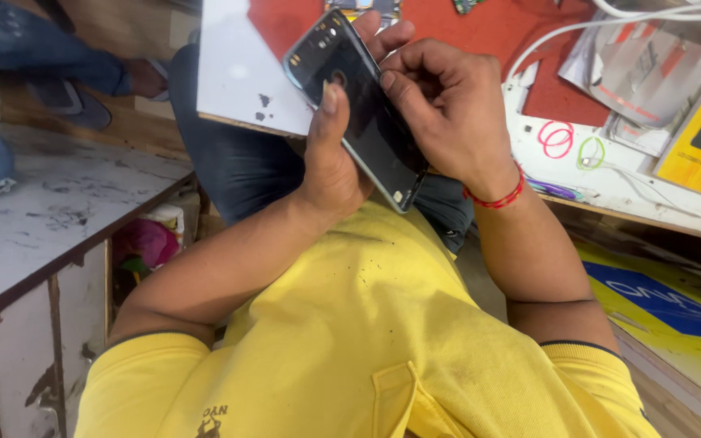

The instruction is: The person uses a screwdriver to remove screws from the back of a smartphone. They then detach the back cover and remove the battery from the device. The person handles the phone and its components on a workbench.

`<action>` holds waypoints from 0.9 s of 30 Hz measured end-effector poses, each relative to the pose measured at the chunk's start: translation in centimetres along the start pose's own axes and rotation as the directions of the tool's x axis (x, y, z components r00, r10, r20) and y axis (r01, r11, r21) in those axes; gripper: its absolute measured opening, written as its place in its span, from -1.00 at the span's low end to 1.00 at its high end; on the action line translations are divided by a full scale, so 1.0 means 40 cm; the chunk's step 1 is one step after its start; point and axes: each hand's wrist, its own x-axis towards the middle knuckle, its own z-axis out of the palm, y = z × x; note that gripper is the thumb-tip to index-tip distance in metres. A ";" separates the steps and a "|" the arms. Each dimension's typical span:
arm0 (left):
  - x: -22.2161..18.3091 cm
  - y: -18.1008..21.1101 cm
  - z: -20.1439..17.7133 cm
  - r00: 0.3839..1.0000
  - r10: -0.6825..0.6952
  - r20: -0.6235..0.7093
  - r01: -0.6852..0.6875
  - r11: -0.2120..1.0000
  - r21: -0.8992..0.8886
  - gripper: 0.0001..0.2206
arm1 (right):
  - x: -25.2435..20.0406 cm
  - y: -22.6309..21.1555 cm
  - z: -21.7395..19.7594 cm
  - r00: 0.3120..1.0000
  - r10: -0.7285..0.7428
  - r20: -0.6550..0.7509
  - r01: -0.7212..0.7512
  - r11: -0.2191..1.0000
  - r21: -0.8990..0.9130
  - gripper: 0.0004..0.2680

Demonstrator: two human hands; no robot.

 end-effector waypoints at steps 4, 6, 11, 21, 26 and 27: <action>-0.007 0.006 -0.010 0.998 0.023 -0.064 -0.024 1.000 -0.016 -0.45 | -0.005 -0.013 0.036 0.993 -0.112 -0.042 0.106 0.987 -0.121 -0.96; -0.017 0.000 -0.014 0.996 0.038 -0.080 -0.037 0.999 0.019 -0.49 | -0.010 -0.012 0.042 0.987 -0.154 -0.054 0.144 0.977 -0.155 -0.96; -0.022 -0.008 -0.023 0.995 0.030 -0.099 -0.028 0.999 0.025 -0.51 | -0.018 -0.008 0.040 0.981 -0.195 -0.023 0.189 0.969 -0.160 -0.96; -0.015 0.029 0.001 0.993 -0.054 -0.103 0.050 0.998 -0.039 -0.49 | -0.011 -0.012 0.018 0.999 0.012 0.046 -0.008 0.996 -0.089 -0.94; -0.014 0.058 -0.001 0.986 -0.101 -0.136 0.099 0.995 -0.019 -0.42 | -0.017 0.001 0.000 0.969 0.235 0.071 -0.246 0.929 0.276 -0.90; -0.006 0.066 -0.004 0.985 -0.104 -0.140 0.104 0.995 -0.007 -0.41 | -0.012 0.003 -0.006 0.967 0.250 0.053 -0.253 0.913 0.319 -0.90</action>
